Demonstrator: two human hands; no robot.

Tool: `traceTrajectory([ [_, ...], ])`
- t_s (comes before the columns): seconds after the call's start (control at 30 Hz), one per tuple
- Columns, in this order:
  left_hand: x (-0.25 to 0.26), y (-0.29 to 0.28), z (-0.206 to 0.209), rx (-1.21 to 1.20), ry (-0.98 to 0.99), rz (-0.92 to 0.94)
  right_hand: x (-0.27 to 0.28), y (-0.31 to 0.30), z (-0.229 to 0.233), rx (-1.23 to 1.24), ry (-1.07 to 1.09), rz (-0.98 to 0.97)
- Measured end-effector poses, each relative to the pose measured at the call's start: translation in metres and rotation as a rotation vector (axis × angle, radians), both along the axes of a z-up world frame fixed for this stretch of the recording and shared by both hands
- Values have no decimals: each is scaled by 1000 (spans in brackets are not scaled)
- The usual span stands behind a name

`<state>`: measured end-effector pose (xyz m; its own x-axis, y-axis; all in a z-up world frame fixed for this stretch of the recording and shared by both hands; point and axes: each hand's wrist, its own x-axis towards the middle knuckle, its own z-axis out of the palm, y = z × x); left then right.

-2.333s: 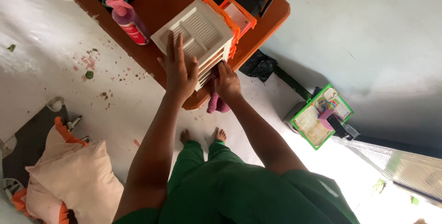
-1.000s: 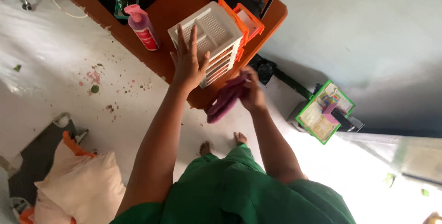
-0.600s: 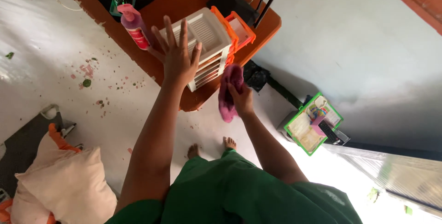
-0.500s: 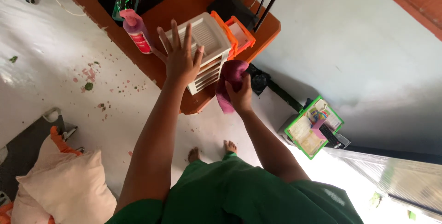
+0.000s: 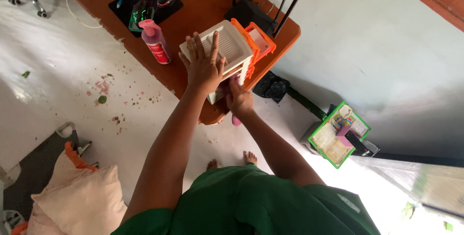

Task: The person wipes a white plastic storage container with a pink cloth on a wooden desk. They rotate the container to wipe multiple sides and compartments, then place it back on the desk.

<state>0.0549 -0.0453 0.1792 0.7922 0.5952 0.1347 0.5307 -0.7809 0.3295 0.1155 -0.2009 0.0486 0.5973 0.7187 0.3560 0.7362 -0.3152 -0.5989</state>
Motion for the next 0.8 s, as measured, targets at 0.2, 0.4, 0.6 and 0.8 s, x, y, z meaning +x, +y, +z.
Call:
traceTrajectory([
  [0.2, 1, 2, -4, 17, 8, -23, -8, -5, 23, -90, 33, 148],
  [0.4, -1, 1, -6, 38, -8, -13, 6, -4, 9, -49, 124, -40],
  [0.6, -2, 3, -9, 49, -57, -19, 12, -6, -16, -54, 93, 187],
  [0.8, -2, 5, -6, 13, -24, -31, 13, -11, 22, -443, 71, -9],
])
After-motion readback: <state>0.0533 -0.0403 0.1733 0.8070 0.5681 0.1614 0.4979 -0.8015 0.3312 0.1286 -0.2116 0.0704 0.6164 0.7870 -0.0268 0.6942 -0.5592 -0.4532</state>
